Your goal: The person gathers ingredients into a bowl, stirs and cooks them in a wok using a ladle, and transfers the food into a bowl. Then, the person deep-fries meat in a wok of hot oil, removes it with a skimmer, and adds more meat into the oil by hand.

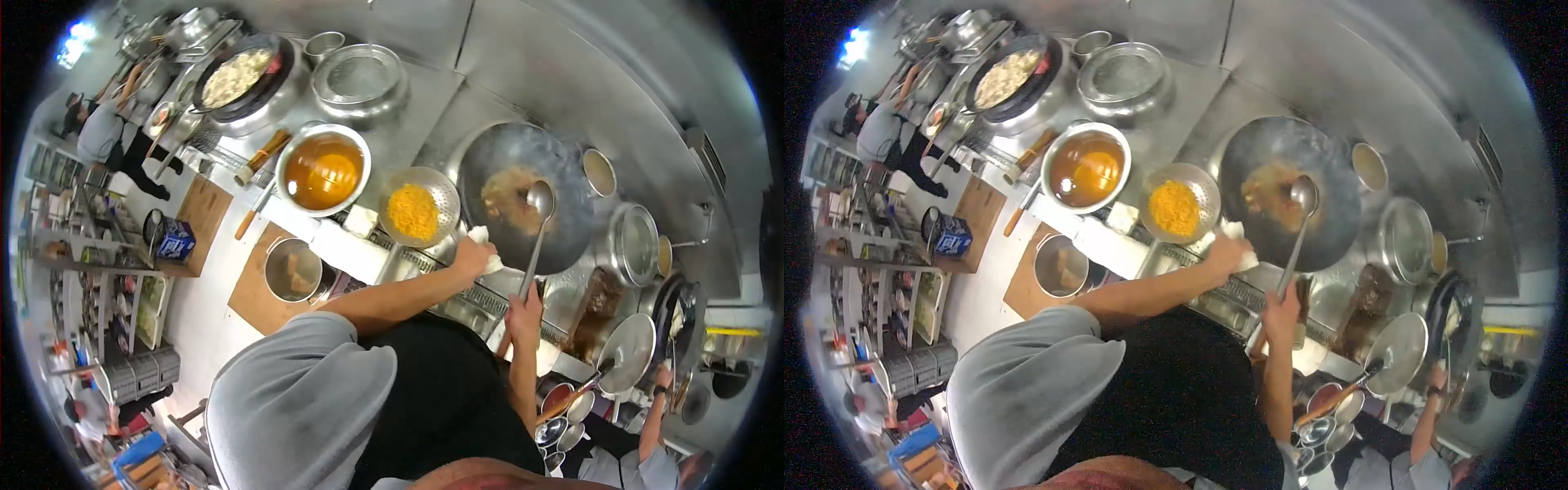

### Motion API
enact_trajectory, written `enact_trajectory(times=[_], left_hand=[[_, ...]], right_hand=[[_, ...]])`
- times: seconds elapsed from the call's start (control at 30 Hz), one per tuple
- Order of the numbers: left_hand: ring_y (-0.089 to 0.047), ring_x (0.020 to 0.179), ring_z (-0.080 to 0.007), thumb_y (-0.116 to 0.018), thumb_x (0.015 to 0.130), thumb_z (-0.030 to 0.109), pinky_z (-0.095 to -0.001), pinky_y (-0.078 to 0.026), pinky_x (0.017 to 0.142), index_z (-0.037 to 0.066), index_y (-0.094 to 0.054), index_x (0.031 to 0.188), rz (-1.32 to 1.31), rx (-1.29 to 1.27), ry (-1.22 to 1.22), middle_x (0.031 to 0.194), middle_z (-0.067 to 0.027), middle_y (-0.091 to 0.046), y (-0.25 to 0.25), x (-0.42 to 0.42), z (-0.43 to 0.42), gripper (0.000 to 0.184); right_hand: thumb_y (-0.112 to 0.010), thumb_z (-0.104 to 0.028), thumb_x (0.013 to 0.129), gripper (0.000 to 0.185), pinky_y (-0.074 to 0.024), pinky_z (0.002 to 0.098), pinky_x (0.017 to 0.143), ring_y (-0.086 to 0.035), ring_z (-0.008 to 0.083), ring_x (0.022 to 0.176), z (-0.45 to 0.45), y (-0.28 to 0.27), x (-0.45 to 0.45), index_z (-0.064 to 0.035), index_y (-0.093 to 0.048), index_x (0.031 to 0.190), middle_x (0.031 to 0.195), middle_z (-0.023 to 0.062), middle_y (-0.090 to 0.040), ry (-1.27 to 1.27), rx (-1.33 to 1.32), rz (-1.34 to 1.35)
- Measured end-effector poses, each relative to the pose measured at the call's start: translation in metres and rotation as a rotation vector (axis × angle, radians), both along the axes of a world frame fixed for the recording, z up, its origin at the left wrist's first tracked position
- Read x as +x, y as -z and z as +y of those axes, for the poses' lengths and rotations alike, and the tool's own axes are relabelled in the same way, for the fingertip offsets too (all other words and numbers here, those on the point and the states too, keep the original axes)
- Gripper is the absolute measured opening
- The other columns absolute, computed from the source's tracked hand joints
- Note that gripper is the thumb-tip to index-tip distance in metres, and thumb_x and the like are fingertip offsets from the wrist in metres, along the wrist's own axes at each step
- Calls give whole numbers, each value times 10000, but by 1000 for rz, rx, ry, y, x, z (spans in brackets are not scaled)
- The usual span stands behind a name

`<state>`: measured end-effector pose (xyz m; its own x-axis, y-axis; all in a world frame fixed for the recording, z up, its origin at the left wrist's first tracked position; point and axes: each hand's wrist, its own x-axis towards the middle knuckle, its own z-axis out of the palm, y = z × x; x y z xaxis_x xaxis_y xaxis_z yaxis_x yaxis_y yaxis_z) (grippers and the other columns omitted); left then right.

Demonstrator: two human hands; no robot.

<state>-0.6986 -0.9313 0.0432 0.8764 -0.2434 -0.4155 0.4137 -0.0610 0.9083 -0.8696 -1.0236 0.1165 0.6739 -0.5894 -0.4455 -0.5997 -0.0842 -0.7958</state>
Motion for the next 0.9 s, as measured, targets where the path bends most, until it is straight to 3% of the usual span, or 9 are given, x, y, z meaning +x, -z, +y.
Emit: enact_trajectory(times=[0.07,0.17,0.33,0.4,0.43,0.5,0.63,0.8,0.9], left_hand=[[-670,705,-284,-700,807,148,-420,-518,587,14,-703,880,149,-169,64,798,-139,-689,9,-4,10,153],[-671,686,-262,-675,824,136,-430,-521,570,23,-703,891,-36,-147,169,800,-133,-690,13,-3,9,134],[-671,836,-206,-621,996,406,-400,-541,709,85,-657,1114,409,-318,209,928,-44,-688,-8,-10,24,344],[-658,884,-201,-571,1008,550,-432,-527,721,142,-626,1207,445,-299,307,982,-27,-692,-9,-27,40,457],[-655,861,-197,-491,1014,642,-436,-527,699,171,-598,1245,428,-305,305,1034,-23,-691,-34,-54,59,535],[-645,841,-209,-356,1069,615,-379,-537,722,124,-569,1229,407,-339,367,992,-53,-671,-56,-103,59,558],[-655,841,-216,-442,1079,509,-375,-529,674,37,-590,1192,301,-445,632,979,-82,-678,-98,-208,19,508],[-494,618,-133,-623,1002,266,-286,-457,570,25,-562,1097,265,-514,667,786,-39,-558,-109,-303,6,266],[-439,591,-100,-657,975,241,-269,-353,505,32,-531,1161,235,-361,834,823,-47,-568,-114,-314,13,307]], right_hand=[[-601,-43,947,670,-538,360,827,-630,256,901,9,-8,-20,15,-349,1564,1095,174,-671,-43,9,52],[-580,3,961,668,-508,318,929,-646,246,1074,33,28,-51,25,-319,1576,1309,226,-638,-81,-533,-321],[-587,-27,984,594,-435,356,1073,-575,265,1276,14,75,-97,40,-385,1539,1421,238,-581,30,-269,-260],[-607,-117,1013,510,-534,269,744,-630,151,972,20,49,-112,-28,-477,1498,1199,132,-660,97,71,-299],[-614,-158,1016,508,-471,237,577,-564,80,737,34,52,-131,-95,-487,1504,952,51,-657,210,46,-383],[-598,-112,1012,459,-354,251,418,-468,88,510,40,2,-162,-100,-496,1459,728,9,-551,206,681,-507],[-611,-128,1015,416,-349,258,372,-459,74,441,71,-13,-235,-76,-533,1420,695,-8,-526,-23,870,-701],[-541,-446,1056,612,-536,264,574,-696,142,805,103,-30,-429,-88,-448,1544,988,96,-732,-1,489,-556],[-592,-466,1024,469,-568,312,621,-717,146,799,140,9,-611,-79,-701,1265,1008,93,-753,388,269,-325]])
